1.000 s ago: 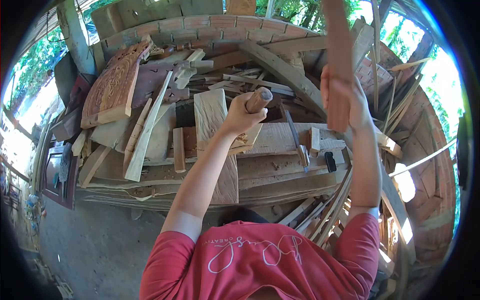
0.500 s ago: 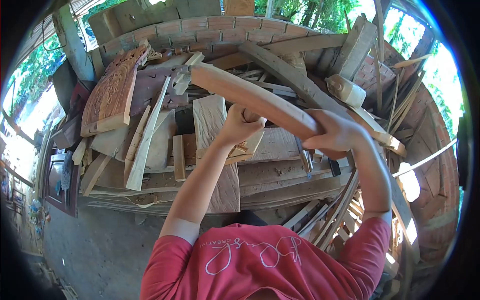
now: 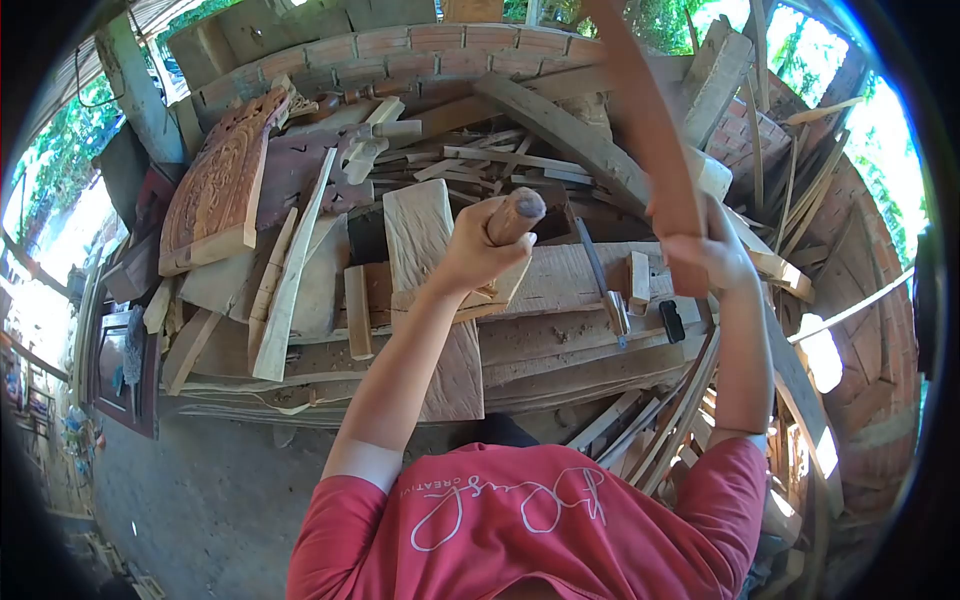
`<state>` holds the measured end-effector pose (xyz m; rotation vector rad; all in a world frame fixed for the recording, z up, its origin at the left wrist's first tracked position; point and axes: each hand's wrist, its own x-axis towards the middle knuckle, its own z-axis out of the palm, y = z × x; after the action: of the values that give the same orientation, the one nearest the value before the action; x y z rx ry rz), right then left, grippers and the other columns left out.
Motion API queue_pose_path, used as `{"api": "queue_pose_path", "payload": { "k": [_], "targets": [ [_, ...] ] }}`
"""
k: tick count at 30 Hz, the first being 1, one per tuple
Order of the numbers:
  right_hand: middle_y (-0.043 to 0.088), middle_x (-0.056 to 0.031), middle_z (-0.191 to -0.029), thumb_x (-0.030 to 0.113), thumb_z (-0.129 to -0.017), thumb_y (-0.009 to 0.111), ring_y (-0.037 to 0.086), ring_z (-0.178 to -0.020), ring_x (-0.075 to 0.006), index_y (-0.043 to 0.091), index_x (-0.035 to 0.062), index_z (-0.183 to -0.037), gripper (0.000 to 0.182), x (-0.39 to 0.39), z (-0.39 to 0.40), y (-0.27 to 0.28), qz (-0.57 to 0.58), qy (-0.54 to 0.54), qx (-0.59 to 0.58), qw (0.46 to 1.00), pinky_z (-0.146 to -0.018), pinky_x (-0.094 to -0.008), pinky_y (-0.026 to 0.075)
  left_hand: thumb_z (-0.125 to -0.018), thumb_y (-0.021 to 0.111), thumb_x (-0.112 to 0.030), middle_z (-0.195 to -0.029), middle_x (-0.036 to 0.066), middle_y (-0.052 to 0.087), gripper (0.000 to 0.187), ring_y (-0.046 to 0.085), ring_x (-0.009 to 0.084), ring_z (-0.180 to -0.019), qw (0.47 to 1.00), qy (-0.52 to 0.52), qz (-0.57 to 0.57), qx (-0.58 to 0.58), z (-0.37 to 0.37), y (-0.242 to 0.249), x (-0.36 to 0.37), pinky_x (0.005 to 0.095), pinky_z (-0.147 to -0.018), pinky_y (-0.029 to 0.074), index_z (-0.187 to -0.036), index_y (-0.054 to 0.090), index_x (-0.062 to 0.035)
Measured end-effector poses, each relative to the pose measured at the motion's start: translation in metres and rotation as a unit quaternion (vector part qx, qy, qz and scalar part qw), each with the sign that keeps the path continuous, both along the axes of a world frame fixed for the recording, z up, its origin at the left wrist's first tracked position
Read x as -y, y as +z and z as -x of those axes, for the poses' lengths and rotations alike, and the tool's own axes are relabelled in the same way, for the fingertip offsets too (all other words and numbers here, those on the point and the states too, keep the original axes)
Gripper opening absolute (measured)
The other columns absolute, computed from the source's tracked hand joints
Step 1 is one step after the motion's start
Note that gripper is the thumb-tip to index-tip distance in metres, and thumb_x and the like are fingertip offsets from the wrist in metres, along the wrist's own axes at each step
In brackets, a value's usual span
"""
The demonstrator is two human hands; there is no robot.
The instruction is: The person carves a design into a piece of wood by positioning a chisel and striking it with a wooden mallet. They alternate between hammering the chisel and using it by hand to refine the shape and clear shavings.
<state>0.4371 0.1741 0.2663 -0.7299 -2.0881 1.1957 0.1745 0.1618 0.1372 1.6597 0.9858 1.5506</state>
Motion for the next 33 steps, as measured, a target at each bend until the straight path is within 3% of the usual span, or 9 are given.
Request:
{"api": "queue_pose_path", "payload": {
  "k": [4,6,9,11,17,26,29,31,33],
  "targets": [
    [0.056,-0.0045,-0.081,0.018,-0.069,0.064,0.052,-0.074,-0.0104,0.052,0.0004,-0.102,0.039,-0.015,0.003,-0.046,0.125,-0.029,-0.156,0.979,-0.066,-0.0229,0.042,-0.062,0.062,-0.008,-0.064,-0.001,0.045,0.019,0.04,0.0072,-0.059,0.999,0.003,0.044,-0.012,-0.001,0.009,0.008,0.0244,-0.052,0.035,-0.076,0.052,-0.0014],
    [0.057,-0.0051,-0.088,0.016,-0.072,0.062,0.053,-0.076,-0.0117,0.051,0.0013,-0.105,0.037,-0.016,0.016,-0.087,0.017,-0.255,-0.016,0.967,-0.067,-0.0266,0.045,-0.063,0.063,-0.008,-0.064,-0.001,0.046,0.019,0.041,0.0068,-0.06,1.0,-0.013,0.01,0.013,-0.001,0.011,0.011,0.0242,-0.053,0.036,-0.079,0.054,-0.0012],
    [0.061,-0.017,-0.075,0.023,-0.068,0.064,0.061,-0.071,-0.0257,0.052,-0.0034,-0.094,0.039,-0.025,0.021,-0.152,0.07,-0.277,0.277,0.917,-0.061,-0.0377,0.047,-0.065,0.063,-0.009,-0.065,0.0,0.048,0.018,0.042,0.007,-0.061,1.0,0.004,-0.012,-0.007,-0.004,0.011,0.015,0.0242,-0.055,0.037,-0.079,0.055,-0.0009],
    [0.061,-0.0258,-0.085,0.024,-0.066,0.063,0.061,-0.082,-0.0374,0.054,-0.0069,-0.093,0.043,-0.036,0.016,-0.224,-0.006,-0.252,0.358,0.899,-0.069,-0.0418,0.048,-0.066,0.064,-0.009,-0.065,0.0,0.049,0.018,0.042,0.0071,-0.061,1.0,-0.005,-0.002,0.003,-0.002,0.011,0.016,0.0242,-0.056,0.038,-0.08,0.055,-0.0009],
    [0.051,-0.0241,-0.103,0.025,-0.063,0.065,0.053,-0.095,-0.0373,0.055,-0.0047,-0.091,0.042,-0.024,0.024,-0.279,-0.044,-0.252,0.373,0.892,-0.082,-0.0406,0.045,-0.067,0.067,-0.011,-0.067,0.002,0.05,0.023,0.044,0.0079,-0.063,0.999,0.001,0.018,-0.027,-0.003,0.015,0.015,0.0247,-0.057,0.039,-0.084,0.054,-0.0014],
    [0.052,-0.0188,-0.103,0.034,-0.066,0.068,0.053,-0.096,-0.0334,0.056,-0.0003,-0.098,0.048,-0.029,0.024,-0.261,-0.094,-0.235,0.448,0.857,-0.081,-0.0391,0.046,-0.071,0.067,-0.012,-0.068,-0.002,0.046,0.02,0.04,0.0063,-0.064,1.0,0.003,-0.004,-0.02,-0.005,0.008,0.012,0.023,-0.057,0.036,-0.081,0.052,-0.0041],
    [0.054,-0.0186,-0.105,0.033,-0.067,0.07,0.054,-0.098,-0.0306,0.057,0.0,-0.104,0.051,-0.037,0.034,-0.251,-0.124,-0.291,0.326,0.891,-0.082,-0.0362,0.045,-0.071,0.066,-0.011,-0.069,-0.002,0.046,0.02,0.04,0.0063,-0.064,1.0,0.01,-0.012,-0.014,-0.007,0.01,0.014,0.0227,-0.058,0.036,-0.081,0.052,-0.0041],
    [0.055,-0.0184,-0.108,0.024,-0.068,0.071,0.055,-0.099,-0.0271,0.056,0.0002,-0.108,0.049,-0.047,0.047,-0.219,-0.064,-0.27,-0.003,0.961,-0.083,-0.0341,0.043,-0.068,0.066,-0.011,-0.067,0.002,0.049,0.022,0.042,0.0085,-0.063,0.999,0.019,-0.026,-0.008,-0.005,0.012,0.015,0.0246,-0.057,0.038,-0.083,0.053,-0.0016],
    [0.057,-0.0162,-0.106,0.017,-0.068,0.072,0.055,-0.099,-0.0242,0.055,0.0003,-0.109,0.048,-0.019,0.061,-0.148,-0.223,-0.183,-0.082,0.954,-0.084,-0.0336,0.043,-0.068,0.066,-0.01,-0.068,0.001,0.049,0.022,0.042,0.0086,-0.063,1.0,-0.007,0.0,-0.013,-0.002,0.013,0.013,0.0249,-0.057,0.039,-0.084,0.054,-0.0018]
  ]
}}
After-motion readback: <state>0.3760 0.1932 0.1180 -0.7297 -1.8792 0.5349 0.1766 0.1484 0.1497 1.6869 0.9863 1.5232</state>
